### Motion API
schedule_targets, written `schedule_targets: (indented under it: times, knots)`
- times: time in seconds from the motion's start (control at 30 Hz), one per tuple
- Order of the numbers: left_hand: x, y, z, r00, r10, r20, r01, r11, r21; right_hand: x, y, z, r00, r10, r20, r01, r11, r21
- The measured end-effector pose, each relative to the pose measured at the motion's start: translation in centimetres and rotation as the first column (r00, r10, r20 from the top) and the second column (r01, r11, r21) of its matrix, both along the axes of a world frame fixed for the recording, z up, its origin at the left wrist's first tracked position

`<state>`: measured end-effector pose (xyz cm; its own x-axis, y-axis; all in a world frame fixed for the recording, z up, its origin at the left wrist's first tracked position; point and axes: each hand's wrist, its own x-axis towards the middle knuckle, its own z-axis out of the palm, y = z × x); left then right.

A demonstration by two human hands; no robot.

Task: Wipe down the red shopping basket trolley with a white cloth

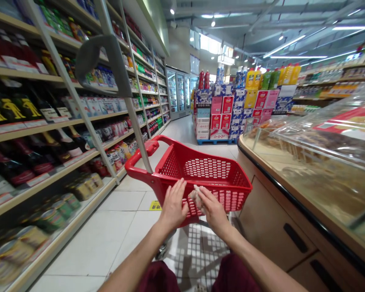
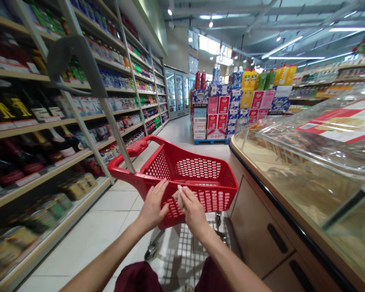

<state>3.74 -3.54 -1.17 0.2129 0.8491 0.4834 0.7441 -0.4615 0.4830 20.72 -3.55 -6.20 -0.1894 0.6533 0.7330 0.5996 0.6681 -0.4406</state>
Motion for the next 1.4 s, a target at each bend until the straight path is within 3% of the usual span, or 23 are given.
schedule_targets:
  times: [0.03, 0.1, 0.17, 0.3, 0.37, 0.43, 0.5, 0.53, 0.63, 0.8, 0.87, 0.93, 0.97, 1.07, 1.13, 1.2, 1.3, 1.4]
  knots:
    - [0.5, -0.1, -0.6, 0.982, -0.024, 0.187, 0.041, 0.995, -0.092, -0.4, -0.3, 0.6, 0.999, 0.032, -0.040, -0.034, 0.999, -0.035]
    - [1.4, -0.5, -1.9, 0.851, 0.007, 0.526, 0.171, 0.942, -0.289, -0.9, -1.0, 1.1, 0.989, 0.065, -0.133, -0.076, 0.994, -0.079]
    - [2.4, -0.9, -2.9, 0.712, 0.076, 0.698, 0.297, 0.868, -0.398, -1.3, -1.4, 1.1, 0.971, 0.031, -0.236, -0.057, 0.993, -0.103]
    - [4.4, -2.2, -3.9, 0.622, 0.139, 0.770, 0.363, 0.821, -0.441, -2.2, -1.6, 0.0, 0.907, -0.167, -0.386, 0.128, 0.984, -0.125]
    - [5.0, -2.8, -4.0, 0.568, 0.178, 0.803, 0.391, 0.801, -0.454, -2.8, -2.0, -1.3, 0.907, -0.210, -0.366, 0.183, 0.977, -0.106]
    - [4.9, -3.2, -4.2, 0.436, 0.249, 0.864, 0.443, 0.777, -0.448, -3.4, -2.8, -2.8, 0.958, -0.158, -0.239, 0.146, 0.987, -0.070]
    - [4.2, -3.6, -4.4, 0.295, 0.342, 0.892, 0.534, 0.716, -0.451, -3.6, -3.8, -3.9, 0.997, -0.059, -0.044, 0.056, 0.997, -0.058]
    - [3.8, -3.7, -4.4, 0.268, 0.382, 0.884, 0.582, 0.667, -0.465, -3.6, -4.3, -4.2, 0.999, -0.010, 0.047, 0.013, 0.998, -0.069]
    - [2.8, -4.0, -4.4, 0.311, 0.422, 0.852, 0.653, 0.556, -0.513, -3.3, -5.0, -4.2, 0.981, 0.088, 0.173, -0.074, 0.994, -0.086]
    - [2.3, -3.9, -3.8, 0.192, 0.417, 0.889, 0.643, 0.631, -0.435, -4.1, -4.4, -3.9, 0.997, -0.070, 0.010, 0.070, 0.997, 0.023]
    - [1.2, -3.8, -3.6, 0.249, 0.462, 0.851, 0.649, 0.573, -0.501, -5.1, -3.8, -3.7, 0.997, -0.080, 0.022, 0.079, 0.996, 0.045]
    - [-0.9, -3.6, -3.2, 0.404, 0.461, 0.790, 0.620, 0.497, -0.607, -6.4, -2.7, -2.7, 0.996, -0.014, 0.084, 0.008, 0.997, 0.071]
    - [-2.2, -3.3, -2.9, 0.502, 0.425, 0.753, 0.554, 0.511, -0.657, -7.2, -1.9, -1.7, 0.992, 0.030, 0.123, -0.042, 0.994, 0.103]
    - [-6.6, -2.1, -1.8, 0.722, 0.368, 0.586, 0.175, 0.722, -0.669, -10.2, 1.6, 2.4, 0.975, 0.077, 0.211, -0.134, 0.954, 0.270]
    - [-9.2, -1.3, -1.0, 0.759, 0.422, 0.496, -0.059, 0.803, -0.593, -11.9, 3.9, 4.1, 0.963, 0.049, 0.266, -0.147, 0.921, 0.362]
    - [-11.1, -0.9, -0.4, 0.761, 0.459, 0.459, -0.168, 0.822, -0.544, -12.7, 5.3, 3.4, 0.930, 0.042, 0.365, -0.187, 0.909, 0.372]
    - [-12.6, -1.2, -0.2, 0.792, 0.462, 0.400, -0.249, 0.842, -0.479, -11.8, 5.3, -0.8, 0.831, 0.089, 0.549, -0.277, 0.923, 0.268]
    - [-12.5, -1.5, -0.5, 0.829, 0.442, 0.343, -0.285, 0.861, -0.420, -9.9, 4.8, -3.0, 0.812, 0.116, 0.573, -0.304, 0.921, 0.244]
